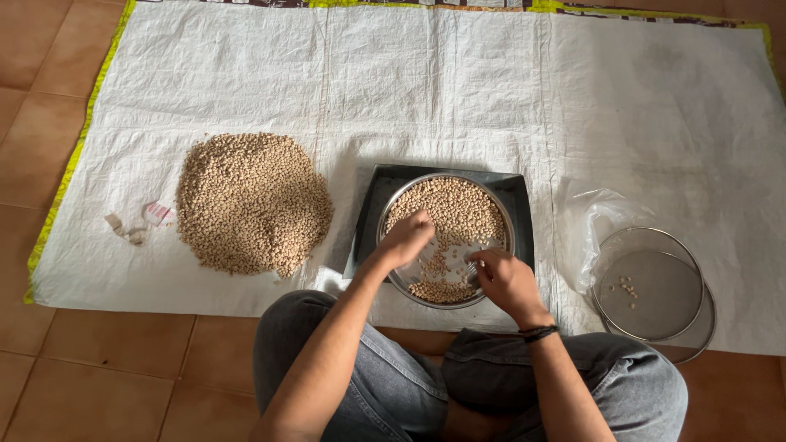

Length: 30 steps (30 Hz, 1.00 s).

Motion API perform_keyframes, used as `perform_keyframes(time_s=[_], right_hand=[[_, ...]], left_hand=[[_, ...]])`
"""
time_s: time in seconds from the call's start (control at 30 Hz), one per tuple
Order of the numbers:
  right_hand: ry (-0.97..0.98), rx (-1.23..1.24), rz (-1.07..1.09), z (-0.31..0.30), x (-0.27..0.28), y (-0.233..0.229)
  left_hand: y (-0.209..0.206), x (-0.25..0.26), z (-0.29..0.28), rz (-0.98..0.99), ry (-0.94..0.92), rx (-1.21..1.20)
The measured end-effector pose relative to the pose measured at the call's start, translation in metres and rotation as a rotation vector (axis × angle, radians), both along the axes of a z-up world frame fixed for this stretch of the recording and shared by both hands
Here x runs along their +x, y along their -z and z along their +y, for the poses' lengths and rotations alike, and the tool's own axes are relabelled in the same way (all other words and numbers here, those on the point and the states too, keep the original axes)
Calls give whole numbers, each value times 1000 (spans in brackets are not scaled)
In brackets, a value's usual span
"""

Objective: The person sits on the floor and sifts grains using a metal sieve over a tray, then pours the contents into a metal bowl. They manually pick out small debris from the grains and place it into a separate container.

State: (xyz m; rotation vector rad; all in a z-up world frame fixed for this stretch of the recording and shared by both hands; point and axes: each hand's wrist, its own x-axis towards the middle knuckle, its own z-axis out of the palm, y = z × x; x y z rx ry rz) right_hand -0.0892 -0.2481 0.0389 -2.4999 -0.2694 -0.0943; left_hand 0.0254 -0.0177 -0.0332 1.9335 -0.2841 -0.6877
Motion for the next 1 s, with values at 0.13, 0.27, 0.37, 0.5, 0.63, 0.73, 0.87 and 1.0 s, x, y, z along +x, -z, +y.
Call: perform_keyframes(time_s=[0.13,0.27,0.37,0.5,0.63,0.73,0.87,1.0], right_hand=[[50,-56,10,-3,3,3],[64,-124,3,-1,15,8],[117,-252,178,5,23,12],[42,-209,155,8,20,12],[26,-85,-64,-1,16,6],[148,-112,39,-16,17,-3],[215,-146,-30,-25,12,-10],[159,-140,64,-13,9,-6]], left_hand=[[2,-14,0,-389,203,432],[11,-20,1,-613,208,409],[16,-16,0,-533,202,348],[10,-12,1,-607,170,423],[-2,-15,1,-675,156,479],[-7,-19,-1,-886,138,466],[-11,-20,-5,-668,238,524],[-17,-20,-8,-610,247,525]])
